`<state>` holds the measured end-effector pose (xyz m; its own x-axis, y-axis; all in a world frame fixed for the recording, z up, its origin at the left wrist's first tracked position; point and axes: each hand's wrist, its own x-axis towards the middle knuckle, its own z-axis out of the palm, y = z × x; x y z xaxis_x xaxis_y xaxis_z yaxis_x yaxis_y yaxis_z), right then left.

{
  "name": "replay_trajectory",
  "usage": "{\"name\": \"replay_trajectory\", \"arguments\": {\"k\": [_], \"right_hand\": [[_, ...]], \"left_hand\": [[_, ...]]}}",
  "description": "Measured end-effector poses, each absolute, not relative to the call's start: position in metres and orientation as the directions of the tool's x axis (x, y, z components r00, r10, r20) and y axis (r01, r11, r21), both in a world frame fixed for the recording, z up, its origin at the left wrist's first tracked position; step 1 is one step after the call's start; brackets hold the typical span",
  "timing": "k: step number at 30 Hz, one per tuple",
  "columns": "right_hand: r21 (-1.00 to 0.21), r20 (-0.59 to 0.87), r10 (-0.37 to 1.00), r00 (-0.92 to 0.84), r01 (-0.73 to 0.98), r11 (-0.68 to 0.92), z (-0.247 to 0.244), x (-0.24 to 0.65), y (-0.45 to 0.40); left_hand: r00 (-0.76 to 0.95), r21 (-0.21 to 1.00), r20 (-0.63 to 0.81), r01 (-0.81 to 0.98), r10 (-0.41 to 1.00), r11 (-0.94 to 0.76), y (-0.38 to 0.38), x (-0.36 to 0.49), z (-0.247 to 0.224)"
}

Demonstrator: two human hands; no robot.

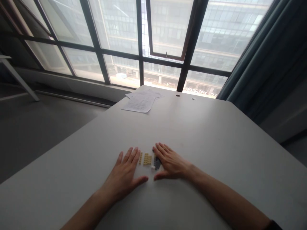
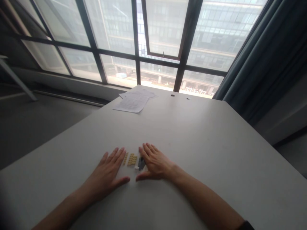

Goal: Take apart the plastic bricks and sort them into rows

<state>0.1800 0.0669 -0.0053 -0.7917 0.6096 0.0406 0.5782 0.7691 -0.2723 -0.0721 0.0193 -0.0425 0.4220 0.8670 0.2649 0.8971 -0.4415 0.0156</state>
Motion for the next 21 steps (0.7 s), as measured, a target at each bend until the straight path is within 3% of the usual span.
{"name": "replay_trajectory", "arguments": {"k": [9,16,21], "right_hand": [[-0.325,0.122,0.448,-0.886,0.39,0.861,-0.002,0.097,0.102],[-0.334,0.156,0.632,-0.759,0.561,0.757,-0.006,0.117,0.095],[-0.262,0.1,0.624,-0.775,0.584,0.768,-0.012,0.145,0.078]], "left_hand": [[0.381,0.019,0.18,0.92,0.907,-0.391,0.04,-0.118,-0.036],[0.36,0.039,0.182,0.927,0.915,-0.373,0.043,-0.124,-0.034],[0.422,0.032,0.2,0.899,0.884,-0.436,0.047,-0.118,-0.033]]}}
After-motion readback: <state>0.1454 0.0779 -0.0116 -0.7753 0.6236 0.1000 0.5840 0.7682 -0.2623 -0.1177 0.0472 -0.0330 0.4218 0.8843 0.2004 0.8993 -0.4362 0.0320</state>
